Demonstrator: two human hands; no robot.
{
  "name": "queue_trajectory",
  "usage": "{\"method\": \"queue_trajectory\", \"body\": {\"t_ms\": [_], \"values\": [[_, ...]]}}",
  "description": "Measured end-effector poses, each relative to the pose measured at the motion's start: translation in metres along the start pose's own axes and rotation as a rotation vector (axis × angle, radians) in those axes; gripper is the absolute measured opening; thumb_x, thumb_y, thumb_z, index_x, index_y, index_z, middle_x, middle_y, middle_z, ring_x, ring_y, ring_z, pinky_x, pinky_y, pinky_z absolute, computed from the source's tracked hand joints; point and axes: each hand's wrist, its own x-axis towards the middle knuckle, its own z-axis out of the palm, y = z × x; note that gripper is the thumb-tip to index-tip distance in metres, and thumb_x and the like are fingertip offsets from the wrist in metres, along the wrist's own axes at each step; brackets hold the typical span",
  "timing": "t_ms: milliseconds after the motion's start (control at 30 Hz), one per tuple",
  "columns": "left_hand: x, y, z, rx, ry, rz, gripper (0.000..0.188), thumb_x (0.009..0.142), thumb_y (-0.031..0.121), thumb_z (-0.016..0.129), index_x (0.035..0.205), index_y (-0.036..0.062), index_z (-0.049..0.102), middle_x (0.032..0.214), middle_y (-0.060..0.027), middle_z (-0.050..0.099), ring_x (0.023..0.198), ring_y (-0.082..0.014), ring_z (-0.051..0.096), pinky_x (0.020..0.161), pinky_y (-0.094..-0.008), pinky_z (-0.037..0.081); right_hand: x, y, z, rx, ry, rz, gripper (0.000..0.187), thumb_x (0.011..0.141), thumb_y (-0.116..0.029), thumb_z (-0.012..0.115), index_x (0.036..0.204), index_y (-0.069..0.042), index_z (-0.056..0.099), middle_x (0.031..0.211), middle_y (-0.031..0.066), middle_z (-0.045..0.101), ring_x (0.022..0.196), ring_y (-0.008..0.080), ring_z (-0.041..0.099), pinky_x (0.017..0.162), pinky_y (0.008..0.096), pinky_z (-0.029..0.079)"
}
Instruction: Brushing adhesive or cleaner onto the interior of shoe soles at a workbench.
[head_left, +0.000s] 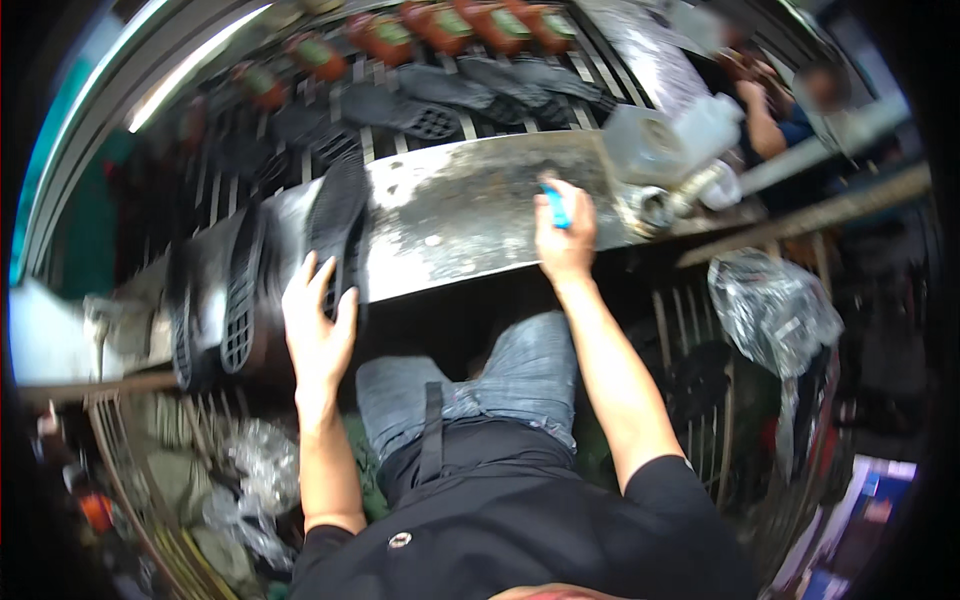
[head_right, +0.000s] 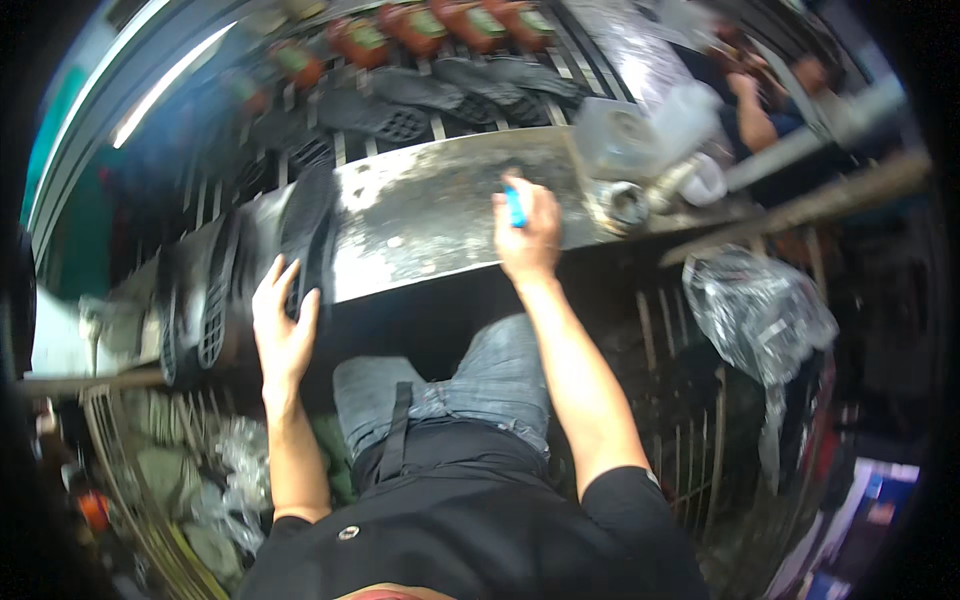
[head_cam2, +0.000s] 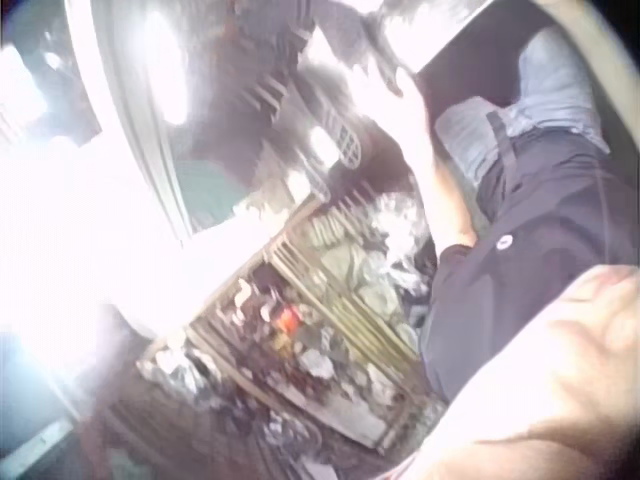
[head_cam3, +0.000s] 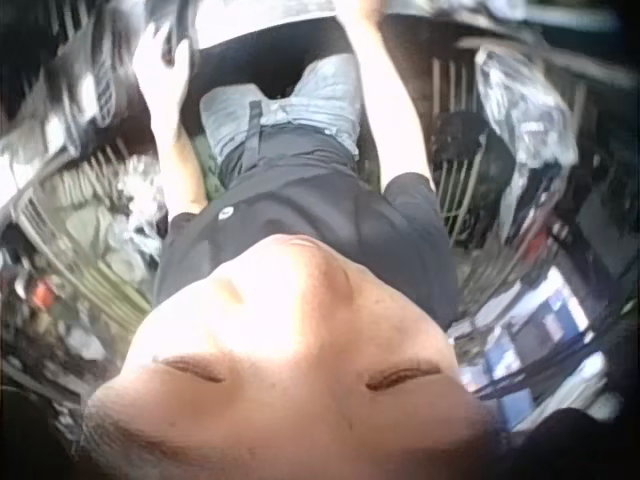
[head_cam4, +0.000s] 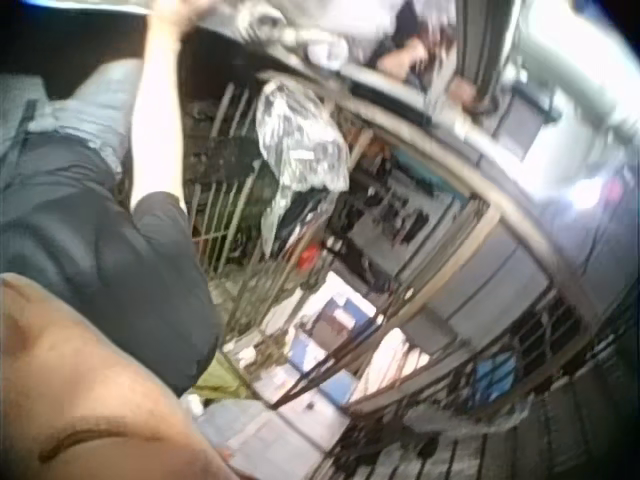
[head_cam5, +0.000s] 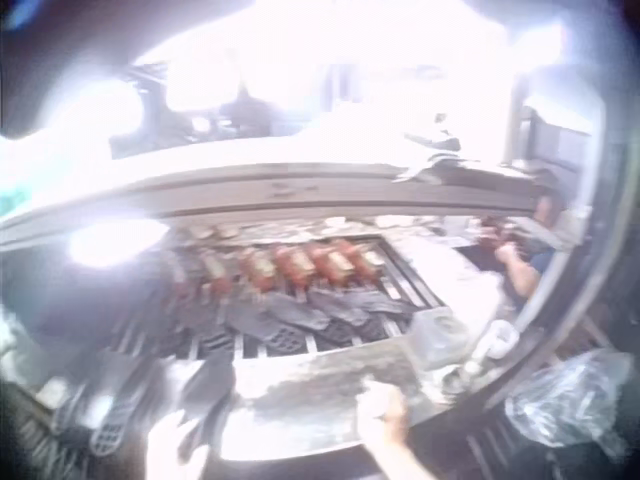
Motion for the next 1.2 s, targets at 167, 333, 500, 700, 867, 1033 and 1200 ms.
{"method": "queue_trajectory", "body": {"t_ms": [167,333,500,700,867,1033,1200], "values": [[0.001,0.023,-0.013,-0.186,0.105,-0.058,0.044,0.101,0.013,0.077,0.143,0.0026,0.07,0.15,-0.0188,0.066,0.137,-0.0345,0.063,0.122,-0.043,0.045,-0.001,0.008,-0.001,-0.042,-0.011,-0.039,0.027,0.102,-0.017,0.075,0.126,-0.008,0.071,0.116,0.0145,0.073,0.111,0.0388,0.069,0.098,0.0487,0.052],[-0.01,0.041,-0.03,-1.977,-0.112,-0.66,0.061,0.117,0.035,0.045,0.171,0.0084,0.035,0.158,-0.0293,0.056,0.14,-0.0497,0.062,0.116,-0.0609,0.053,-0.003,0.003,-0.001,-0.001,-0.004,-0.043,0.026,0.101,-0.013,0.075,0.126,-0.006,0.07,0.116,0.0152,0.074,0.111,0.0384,0.069,0.099,0.0476,0.053],[-0.039,0.013,0.025,-2.112,-0.446,-0.463,0.085,0.111,0.064,0.05,0.176,0.0164,0.023,0.169,-0.0295,0.041,0.145,-0.055,0.054,0.103,-0.0695,0.058,-0.01,-0.003,-0.02,0.141,-0.009,-0.024,0.024,0.102,-0.013,0.075,0.124,-0.004,0.069,0.112,0.0159,0.072,0.105,0.0394,0.069,0.095,0.0476,0.052],[-0.083,0.036,0.063,-2.022,-0.763,-0.748,0.075,0.112,0.056,0.048,0.16,-0.0021,0.05,0.145,-0.0332,0.064,0.131,-0.0502,0.065,0.092,-0.0633,0.064,-0.04,0.017,-0.111,0.148,0.07,0.171,0.016,0.106,-0.01,0.07,0.119,-0.001,0.07,0.103,0.0135,0.077,0.094,0.03,0.075,0.086,0.0406,0.058],[-0.068,0.068,0.094,-2.037,-0.928,-0.978,0.07,0.117,0.05,0.037,0.16,-0.0029,0.05,0.151,-0.0271,0.063,0.132,-0.0483,0.066,0.093,-0.0613,0.066,-0.007,0.038,-0.17,0.015,0.085,0.236,0.021,0.11,-0.015,0.066,0.124,0.001,0.07,0.11,0.0151,0.078,0.099,0.0284,0.076,0.089,0.0394,0.058],[-0.057,0.083,0.103,-1.949,-0.915,-1.06,0.075,0.117,0.057,0.037,0.162,-0.0024,0.048,0.151,-0.0267,0.063,0.135,-0.0446,0.066,0.099,-0.0589,0.065,-0.005,0.04,-0.173,-0.106,0.002,0.185,0.021,0.11,-0.017,0.067,0.122,0.0,0.072,0.115,0.0172,0.078,0.108,0.035,0.075,0.095,0.043,0.057],[-0.064,0.085,0.095,-2.132,-0.77,-1.178,0.065,0.118,0.048,0.04,0.165,0.0036,0.043,0.164,-0.0295,0.05,0.148,-0.0562,0.051,0.122,-0.0675,0.045,-0.034,0.018,-0.147,0.292,0.17,0.401,0.022,0.116,-0.018,0.06,0.122,0.001,0.069,0.109,0.0085,0.076,0.098,0.0146,0.072,0.088,0.0333,0.057]]}}
